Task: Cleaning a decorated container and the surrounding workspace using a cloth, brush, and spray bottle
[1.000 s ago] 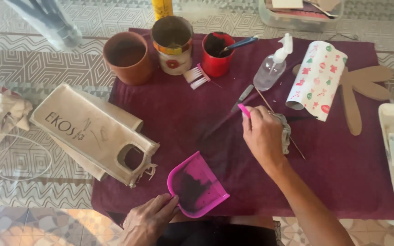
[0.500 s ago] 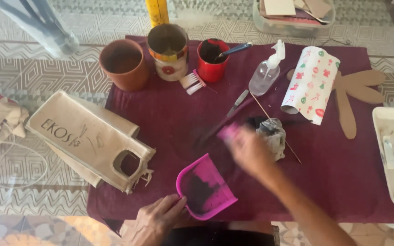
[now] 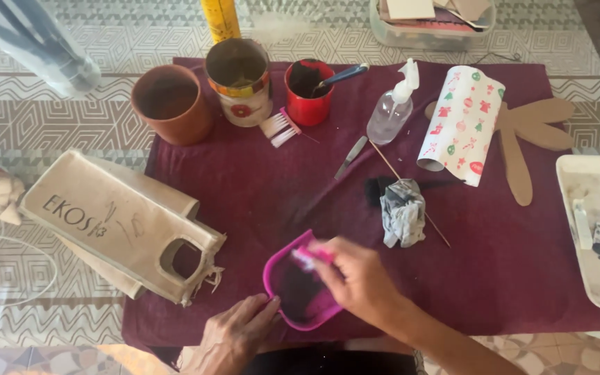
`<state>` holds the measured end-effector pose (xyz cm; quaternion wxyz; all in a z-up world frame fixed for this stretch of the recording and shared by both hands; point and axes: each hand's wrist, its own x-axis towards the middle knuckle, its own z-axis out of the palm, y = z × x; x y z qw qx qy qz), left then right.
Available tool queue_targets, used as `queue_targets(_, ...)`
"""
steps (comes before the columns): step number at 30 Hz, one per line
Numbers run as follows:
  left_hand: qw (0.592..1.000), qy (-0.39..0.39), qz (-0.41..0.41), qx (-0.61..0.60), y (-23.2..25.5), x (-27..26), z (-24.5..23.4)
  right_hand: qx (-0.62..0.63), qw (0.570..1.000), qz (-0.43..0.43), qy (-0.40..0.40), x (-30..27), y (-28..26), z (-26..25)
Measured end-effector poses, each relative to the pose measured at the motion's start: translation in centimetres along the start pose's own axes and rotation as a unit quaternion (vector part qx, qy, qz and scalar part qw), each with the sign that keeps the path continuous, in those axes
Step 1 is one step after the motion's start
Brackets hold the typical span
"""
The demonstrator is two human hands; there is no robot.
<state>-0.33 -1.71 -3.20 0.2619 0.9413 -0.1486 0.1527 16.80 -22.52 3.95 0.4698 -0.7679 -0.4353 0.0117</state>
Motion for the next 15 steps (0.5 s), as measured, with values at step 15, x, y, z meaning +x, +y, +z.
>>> queue_targets(15, 0.934, 0.210, -0.203, 0.208, -0.8, 0.5, 3.5, -0.384, 0.917, 0.083, 0.073, -3.0, 11.0, -7.6)
